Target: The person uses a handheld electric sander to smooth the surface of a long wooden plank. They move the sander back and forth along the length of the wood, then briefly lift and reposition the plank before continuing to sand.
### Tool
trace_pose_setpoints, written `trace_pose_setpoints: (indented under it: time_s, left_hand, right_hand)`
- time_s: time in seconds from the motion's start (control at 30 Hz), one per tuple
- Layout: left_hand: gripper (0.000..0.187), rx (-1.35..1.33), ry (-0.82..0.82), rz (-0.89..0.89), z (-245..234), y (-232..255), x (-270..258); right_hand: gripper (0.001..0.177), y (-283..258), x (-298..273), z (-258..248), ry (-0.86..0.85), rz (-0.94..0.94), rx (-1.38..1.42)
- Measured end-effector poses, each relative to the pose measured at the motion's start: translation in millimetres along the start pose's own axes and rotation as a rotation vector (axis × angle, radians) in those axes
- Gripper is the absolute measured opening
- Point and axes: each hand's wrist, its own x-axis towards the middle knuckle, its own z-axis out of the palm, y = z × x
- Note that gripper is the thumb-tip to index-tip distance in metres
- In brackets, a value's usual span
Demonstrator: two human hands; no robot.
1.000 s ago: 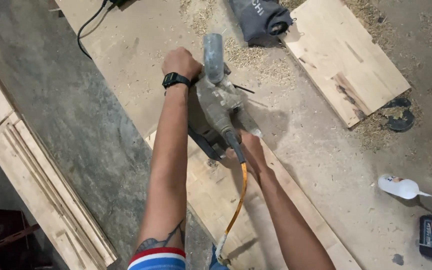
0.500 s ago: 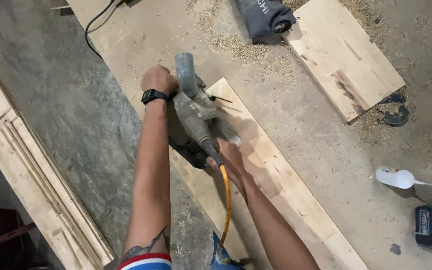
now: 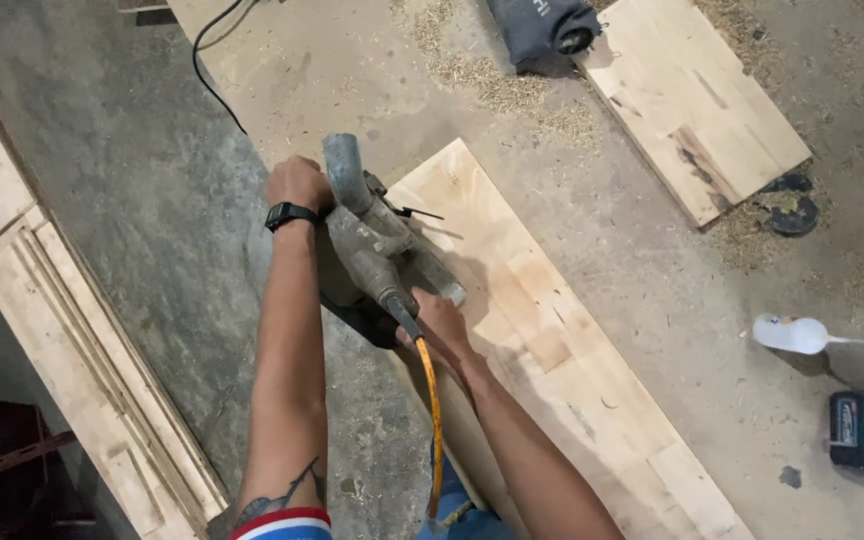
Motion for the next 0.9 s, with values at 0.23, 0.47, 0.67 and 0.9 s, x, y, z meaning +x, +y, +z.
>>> trace_pose_setpoints:
  time_s: [0.23,0.47,0.67,0.9]
  left_hand:
    - [0.036,0.046,-0.023,-0.012,-10.3,12.9,-42.9]
    - [0.033,0.016,-0.036,0.035,7.7,26.8,-92.9]
    - [0.029,0.044,-0.069,0.020,15.3,65.0,-156.6]
    - [0.018,0.049,-0.151,0.052,37.9,106.3,-224.5]
  right_hand:
    - [0.019,10.8,-34.1,7.7,-0.032,-0.001,0.064]
    - [0.046,29.7,-96.9,4.8,-0.032,0.003,0.023]
    - [0.038,60.6,-158.3,8.6,0.039,0.054,0.128]
    - [0.035,124.7,-218.2,22.7,0.066,0.163,0.164]
